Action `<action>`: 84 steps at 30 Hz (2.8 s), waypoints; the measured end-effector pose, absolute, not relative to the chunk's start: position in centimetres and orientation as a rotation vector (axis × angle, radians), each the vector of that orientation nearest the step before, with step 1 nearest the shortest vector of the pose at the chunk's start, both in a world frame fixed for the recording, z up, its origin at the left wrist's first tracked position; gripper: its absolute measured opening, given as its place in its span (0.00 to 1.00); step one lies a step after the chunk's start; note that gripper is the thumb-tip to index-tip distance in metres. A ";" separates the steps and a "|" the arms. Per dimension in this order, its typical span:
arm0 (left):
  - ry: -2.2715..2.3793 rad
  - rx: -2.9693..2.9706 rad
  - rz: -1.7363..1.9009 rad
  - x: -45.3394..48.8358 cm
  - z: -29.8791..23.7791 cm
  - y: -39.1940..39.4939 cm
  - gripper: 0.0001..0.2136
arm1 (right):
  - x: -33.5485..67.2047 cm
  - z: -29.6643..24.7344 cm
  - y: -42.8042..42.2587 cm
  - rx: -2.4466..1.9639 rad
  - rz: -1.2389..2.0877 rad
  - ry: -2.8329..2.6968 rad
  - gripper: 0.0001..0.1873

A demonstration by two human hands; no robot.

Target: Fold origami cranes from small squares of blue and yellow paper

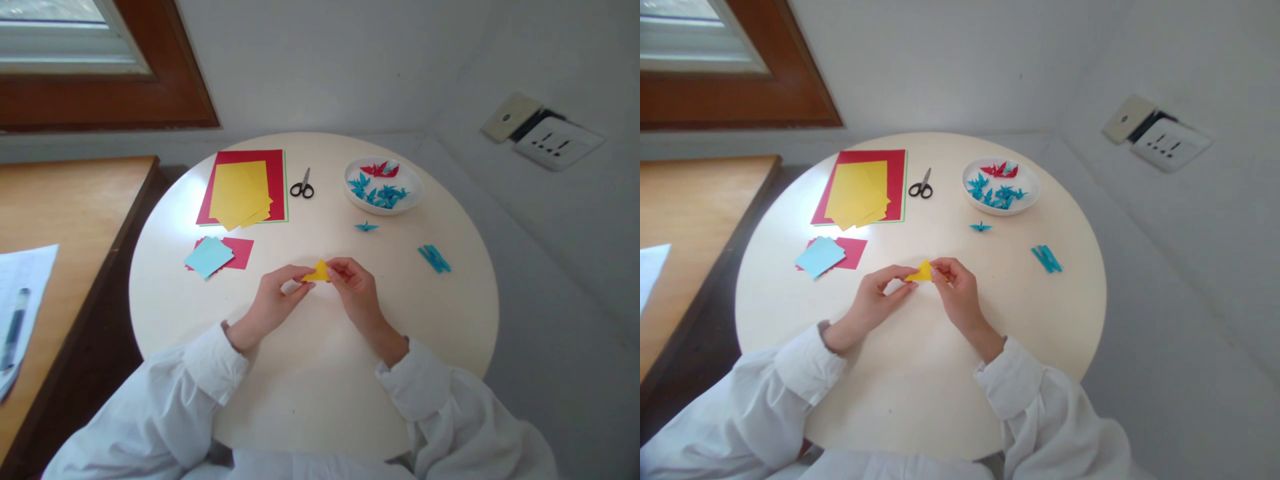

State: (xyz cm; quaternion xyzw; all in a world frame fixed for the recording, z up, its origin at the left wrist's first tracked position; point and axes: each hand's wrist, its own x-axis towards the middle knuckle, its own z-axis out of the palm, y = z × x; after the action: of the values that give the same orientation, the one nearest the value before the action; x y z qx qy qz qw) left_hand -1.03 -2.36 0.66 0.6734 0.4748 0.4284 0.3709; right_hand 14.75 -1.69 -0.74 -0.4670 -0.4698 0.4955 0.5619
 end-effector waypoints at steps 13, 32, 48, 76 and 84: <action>1.273 1.661 1.133 -0.9 1.2 -2.4 0.08 | 14.9 -0.9 -2.0 -1.118 1.207 -1.233 0.14; 1.228 1.732 1.171 -1.1 0.7 -2.4 0.06 | 15.1 -1.3 -1.8 -1.070 1.168 -1.306 0.08; 1.175 1.767 1.121 -1.1 1.0 -2.4 0.06 | 15.0 -0.3 -2.0 -0.962 1.259 -1.333 0.04; 1.170 1.457 1.085 -0.9 0.9 -2.0 0.07 | 15.2 -1.1 -2.0 -1.043 0.910 -1.518 0.03; 1.207 1.409 1.047 -0.9 1.0 -1.9 0.07 | 15.1 -1.0 -2.2 -1.094 0.863 -1.526 0.02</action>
State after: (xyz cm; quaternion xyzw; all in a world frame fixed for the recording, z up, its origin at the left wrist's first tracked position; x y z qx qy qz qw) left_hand -0.92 -1.95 0.98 0.5785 0.4957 0.4299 0.4845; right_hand 15.05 -2.22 -0.99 -0.4548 -0.6343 0.3587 0.5120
